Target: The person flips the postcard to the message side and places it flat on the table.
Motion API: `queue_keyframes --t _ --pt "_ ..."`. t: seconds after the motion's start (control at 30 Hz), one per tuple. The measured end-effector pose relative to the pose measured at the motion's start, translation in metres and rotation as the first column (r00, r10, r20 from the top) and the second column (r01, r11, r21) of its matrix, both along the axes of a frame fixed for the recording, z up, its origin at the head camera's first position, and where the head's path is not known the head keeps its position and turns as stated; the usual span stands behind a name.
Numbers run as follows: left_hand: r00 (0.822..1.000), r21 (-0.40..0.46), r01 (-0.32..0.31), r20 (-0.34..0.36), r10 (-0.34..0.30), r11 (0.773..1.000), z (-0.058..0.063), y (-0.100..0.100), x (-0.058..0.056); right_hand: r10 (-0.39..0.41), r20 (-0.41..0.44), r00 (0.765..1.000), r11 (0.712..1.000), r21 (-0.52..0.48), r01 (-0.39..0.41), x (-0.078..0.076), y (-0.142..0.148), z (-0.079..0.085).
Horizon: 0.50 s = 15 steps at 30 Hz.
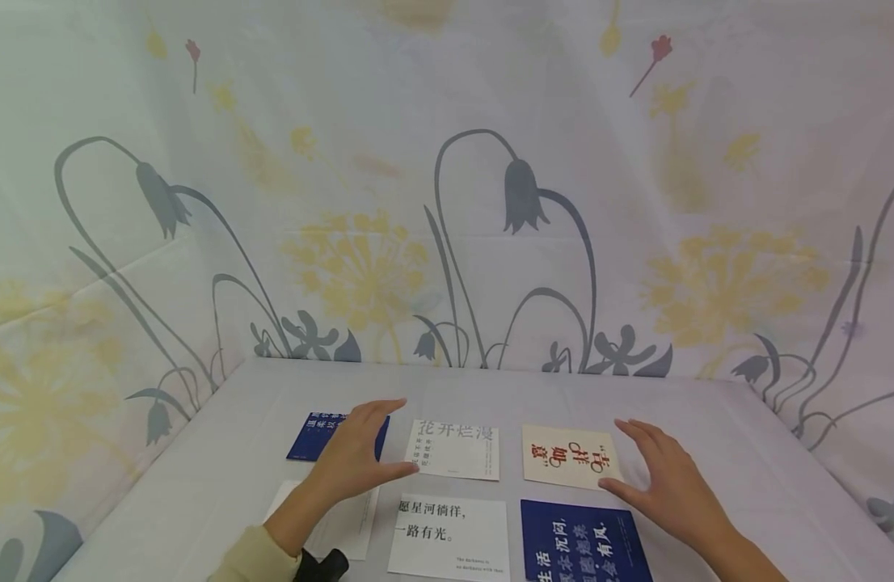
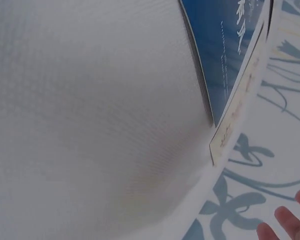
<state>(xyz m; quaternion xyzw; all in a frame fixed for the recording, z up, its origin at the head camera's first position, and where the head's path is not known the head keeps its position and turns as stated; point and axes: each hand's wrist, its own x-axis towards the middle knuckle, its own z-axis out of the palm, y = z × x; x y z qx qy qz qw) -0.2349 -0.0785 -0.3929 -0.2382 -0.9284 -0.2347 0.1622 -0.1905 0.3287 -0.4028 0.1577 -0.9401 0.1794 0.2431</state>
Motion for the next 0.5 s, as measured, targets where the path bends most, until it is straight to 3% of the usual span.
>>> queue_keyframes --t 0.5 --pt "0.995 0.067 0.041 0.086 -0.047 0.997 0.002 0.032 -0.005 0.027 0.035 0.999 0.999 -0.048 -0.025 -0.006 0.001 0.005"
